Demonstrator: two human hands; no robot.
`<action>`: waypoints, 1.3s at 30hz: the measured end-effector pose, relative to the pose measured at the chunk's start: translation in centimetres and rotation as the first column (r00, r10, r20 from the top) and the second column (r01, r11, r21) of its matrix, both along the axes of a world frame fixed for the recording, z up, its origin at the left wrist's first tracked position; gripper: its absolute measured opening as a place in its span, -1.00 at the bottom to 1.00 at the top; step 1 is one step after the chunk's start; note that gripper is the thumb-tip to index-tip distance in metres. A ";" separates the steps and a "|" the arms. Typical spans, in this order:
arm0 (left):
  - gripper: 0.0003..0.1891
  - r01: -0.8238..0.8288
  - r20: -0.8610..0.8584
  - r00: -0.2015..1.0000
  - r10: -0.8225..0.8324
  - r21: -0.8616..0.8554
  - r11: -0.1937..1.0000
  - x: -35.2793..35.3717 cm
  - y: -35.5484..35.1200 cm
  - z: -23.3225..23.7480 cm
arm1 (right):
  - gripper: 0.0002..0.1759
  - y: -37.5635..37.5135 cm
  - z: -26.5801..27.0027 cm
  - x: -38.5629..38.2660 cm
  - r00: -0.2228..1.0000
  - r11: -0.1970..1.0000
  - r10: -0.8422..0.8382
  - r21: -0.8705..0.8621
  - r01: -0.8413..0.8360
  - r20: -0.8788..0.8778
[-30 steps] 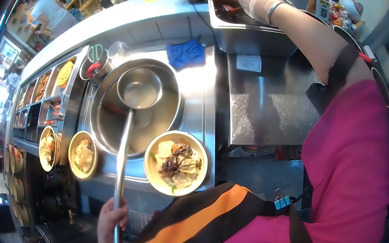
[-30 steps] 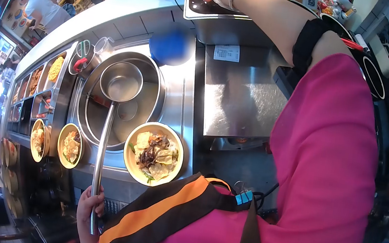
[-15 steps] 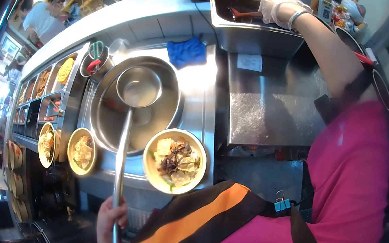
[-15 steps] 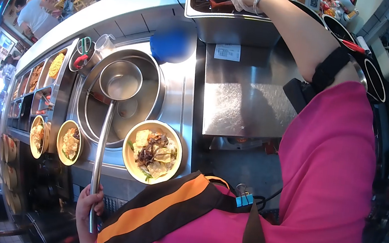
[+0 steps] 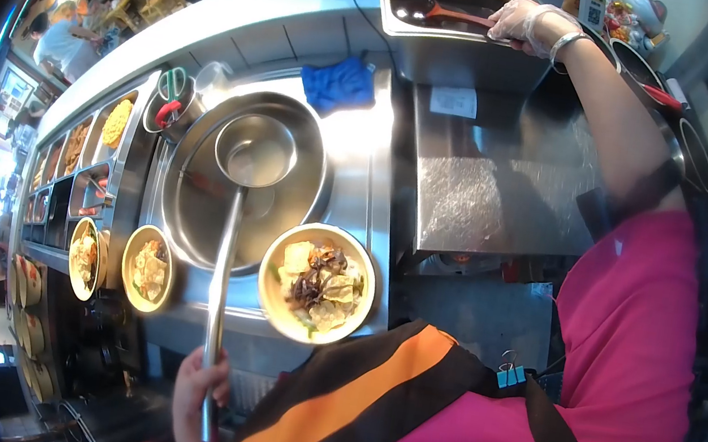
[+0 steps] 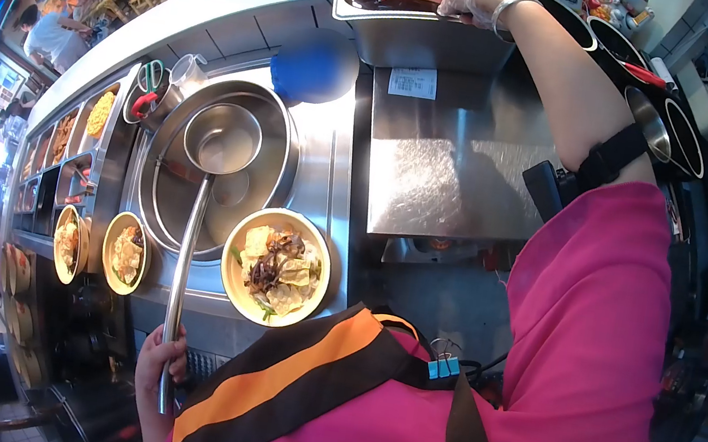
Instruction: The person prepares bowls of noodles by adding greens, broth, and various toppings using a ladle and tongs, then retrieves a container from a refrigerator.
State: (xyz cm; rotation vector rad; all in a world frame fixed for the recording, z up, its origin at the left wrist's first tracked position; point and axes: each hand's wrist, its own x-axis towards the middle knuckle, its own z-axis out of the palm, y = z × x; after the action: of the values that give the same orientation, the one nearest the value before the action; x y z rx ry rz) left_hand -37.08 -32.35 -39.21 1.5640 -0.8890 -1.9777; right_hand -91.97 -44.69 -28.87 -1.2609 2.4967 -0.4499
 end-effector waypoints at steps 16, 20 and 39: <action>-0.78 -0.032 -0.135 0.990 0.041 0.065 0.997 0.6 0.2 -0.5 | -0.85 -0.1 -2.3 -2.3 0.887 0.992 0.027 -0.123 0.034 0.461; -0.78 0.026 -0.271 0.963 0.017 0.154 0.988 1.7 -0.3 -1.4 | -0.75 0.2 -2.3 -1.9 0.863 0.986 0.004 -0.146 0.080 0.505; -0.65 0.059 -0.494 0.869 0.038 0.181 0.982 1.6 0.1 -0.1 | -0.80 1.7 -1.0 -1.6 0.723 0.989 -0.064 -0.051 0.136 0.688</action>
State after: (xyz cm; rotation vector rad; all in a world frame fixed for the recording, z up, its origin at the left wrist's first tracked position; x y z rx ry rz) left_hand -35.46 -32.27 -39.28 1.0447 -0.5075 -2.3716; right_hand -93.57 -42.94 -29.89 -0.7734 1.9100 -0.8920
